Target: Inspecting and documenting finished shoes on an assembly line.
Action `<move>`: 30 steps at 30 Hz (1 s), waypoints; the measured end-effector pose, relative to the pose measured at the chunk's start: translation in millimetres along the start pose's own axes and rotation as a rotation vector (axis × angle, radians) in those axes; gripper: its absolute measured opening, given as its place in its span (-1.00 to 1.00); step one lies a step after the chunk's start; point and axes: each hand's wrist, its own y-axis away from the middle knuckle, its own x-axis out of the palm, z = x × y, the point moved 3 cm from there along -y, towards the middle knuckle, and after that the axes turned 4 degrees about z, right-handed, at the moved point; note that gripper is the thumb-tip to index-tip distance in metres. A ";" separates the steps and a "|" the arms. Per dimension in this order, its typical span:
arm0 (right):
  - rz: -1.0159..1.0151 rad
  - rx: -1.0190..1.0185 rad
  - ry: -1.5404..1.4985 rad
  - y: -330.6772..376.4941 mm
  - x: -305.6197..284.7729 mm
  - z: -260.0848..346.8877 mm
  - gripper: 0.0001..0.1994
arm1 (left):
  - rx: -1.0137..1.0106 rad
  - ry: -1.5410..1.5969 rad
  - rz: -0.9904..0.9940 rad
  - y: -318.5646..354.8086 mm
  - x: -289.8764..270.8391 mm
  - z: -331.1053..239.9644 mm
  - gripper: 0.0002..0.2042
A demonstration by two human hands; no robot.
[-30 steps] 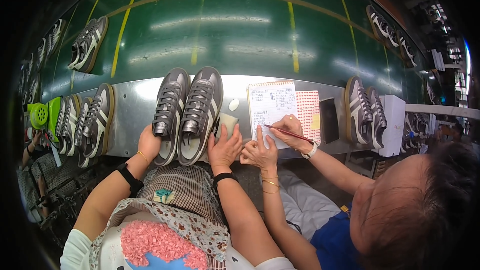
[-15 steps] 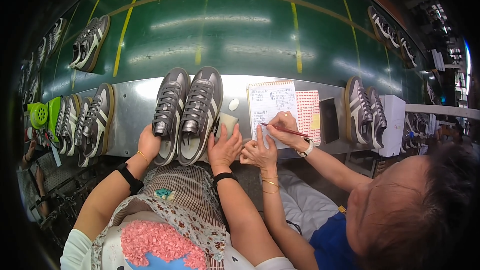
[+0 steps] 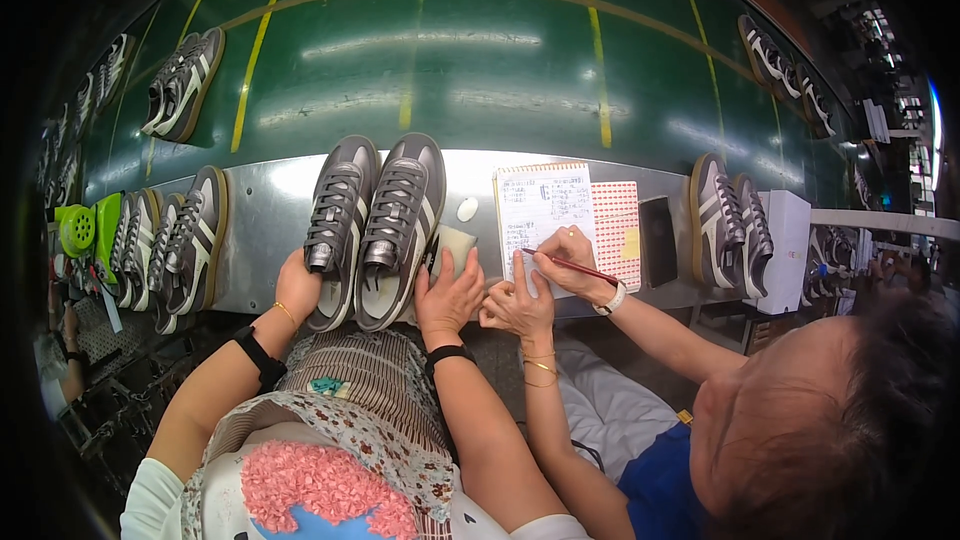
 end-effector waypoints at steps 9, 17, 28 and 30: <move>-0.012 0.005 0.004 0.5 0.8 -0.1 -0.51 | 0.007 0.005 0.020 -0.5 0.3 0.8 -0.72; -0.021 0.001 0.008 1.2 0.0 0.2 -0.51 | 0.018 0.005 -0.002 0.6 -0.3 0.5 -0.71; -0.007 0.002 0.008 1.7 -0.6 -0.1 -0.51 | 0.020 0.008 0.006 -1.2 2.0 4.8 -0.70; -0.006 0.002 0.015 1.7 -0.6 0.3 -0.51 | 0.005 0.009 0.011 -1.3 3.0 6.4 -0.70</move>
